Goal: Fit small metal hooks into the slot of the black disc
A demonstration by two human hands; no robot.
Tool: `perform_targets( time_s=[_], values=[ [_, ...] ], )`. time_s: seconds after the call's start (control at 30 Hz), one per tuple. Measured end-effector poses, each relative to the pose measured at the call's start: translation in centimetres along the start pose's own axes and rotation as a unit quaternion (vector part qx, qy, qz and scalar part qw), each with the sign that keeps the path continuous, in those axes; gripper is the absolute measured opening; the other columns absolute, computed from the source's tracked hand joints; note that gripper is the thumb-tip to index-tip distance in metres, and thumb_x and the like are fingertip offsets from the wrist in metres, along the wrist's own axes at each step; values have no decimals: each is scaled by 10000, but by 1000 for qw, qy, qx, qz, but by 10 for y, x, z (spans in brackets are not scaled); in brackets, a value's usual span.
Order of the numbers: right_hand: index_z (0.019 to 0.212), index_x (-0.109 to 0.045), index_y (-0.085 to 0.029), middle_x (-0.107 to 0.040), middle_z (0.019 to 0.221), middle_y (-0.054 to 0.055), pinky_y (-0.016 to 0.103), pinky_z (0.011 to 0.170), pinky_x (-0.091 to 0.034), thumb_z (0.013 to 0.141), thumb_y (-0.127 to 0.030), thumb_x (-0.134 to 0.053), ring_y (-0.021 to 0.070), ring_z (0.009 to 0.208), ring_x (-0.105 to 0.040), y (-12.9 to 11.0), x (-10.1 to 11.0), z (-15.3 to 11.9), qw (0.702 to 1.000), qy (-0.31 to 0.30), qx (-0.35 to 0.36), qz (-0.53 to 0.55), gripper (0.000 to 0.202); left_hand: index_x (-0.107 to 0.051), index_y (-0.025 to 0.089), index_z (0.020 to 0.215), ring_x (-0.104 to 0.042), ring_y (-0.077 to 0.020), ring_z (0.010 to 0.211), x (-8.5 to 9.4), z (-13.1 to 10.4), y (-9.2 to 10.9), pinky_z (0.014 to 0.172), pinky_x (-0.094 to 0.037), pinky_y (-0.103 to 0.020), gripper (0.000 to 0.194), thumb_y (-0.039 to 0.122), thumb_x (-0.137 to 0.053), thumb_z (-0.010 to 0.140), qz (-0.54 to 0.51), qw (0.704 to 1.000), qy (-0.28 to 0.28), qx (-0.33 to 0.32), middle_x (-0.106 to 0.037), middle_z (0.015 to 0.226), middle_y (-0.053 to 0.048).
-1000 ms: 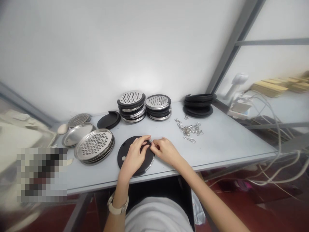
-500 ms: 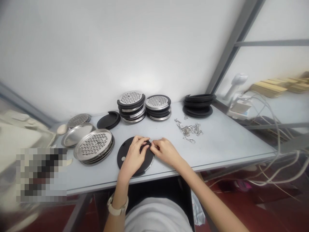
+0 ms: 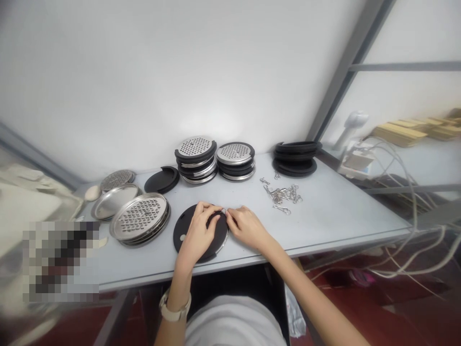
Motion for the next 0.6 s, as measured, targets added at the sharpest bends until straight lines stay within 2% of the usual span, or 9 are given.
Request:
perform_targets(
  time_s=[0.1, 0.27, 0.6],
  values=[
    [708, -503, -190, -570, 618, 11, 264, 652, -352, 972, -230, -295, 148, 588, -499, -1, 0, 0, 1000, -2, -2, -3, 339, -542, 229, 1072, -531, -177, 1025, -1, -1, -3, 940, -432, -353, 233, 109, -425, 910, -7, 1000, 5, 7, -470, 1043, -50],
    [717, -489, -198, -558, 624, 8, 262, 634, -345, 984, -249, -280, 155, 601, -501, 0, 1, 1, 1000, -3, -9, -4, 343, -371, 244, 1229, -556, -152, 935, 1, -2, -11, 891, -461, -342, 381, 122, -482, 886, -20, 999, 30, 34, -457, 1085, -52],
    [767, -551, -187, -604, 674, 24, 266, 666, -363, 986, -246, -278, 161, 642, -527, 0, -1, 1, 1000, -11, -2, -2, 355, -384, 269, 1238, -569, -139, 960, -2, -4, -4, 886, -472, -313, 403, 108, -479, 881, -41, 999, -10, 16, -478, 1152, -44]
  ],
)
Point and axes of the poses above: each hand's wrist, its own z-axis towards the middle knuckle, its own x-axis out of the back of the hand, y = z × x, the point moved 9 cm from there along z, towards the middle knuckle
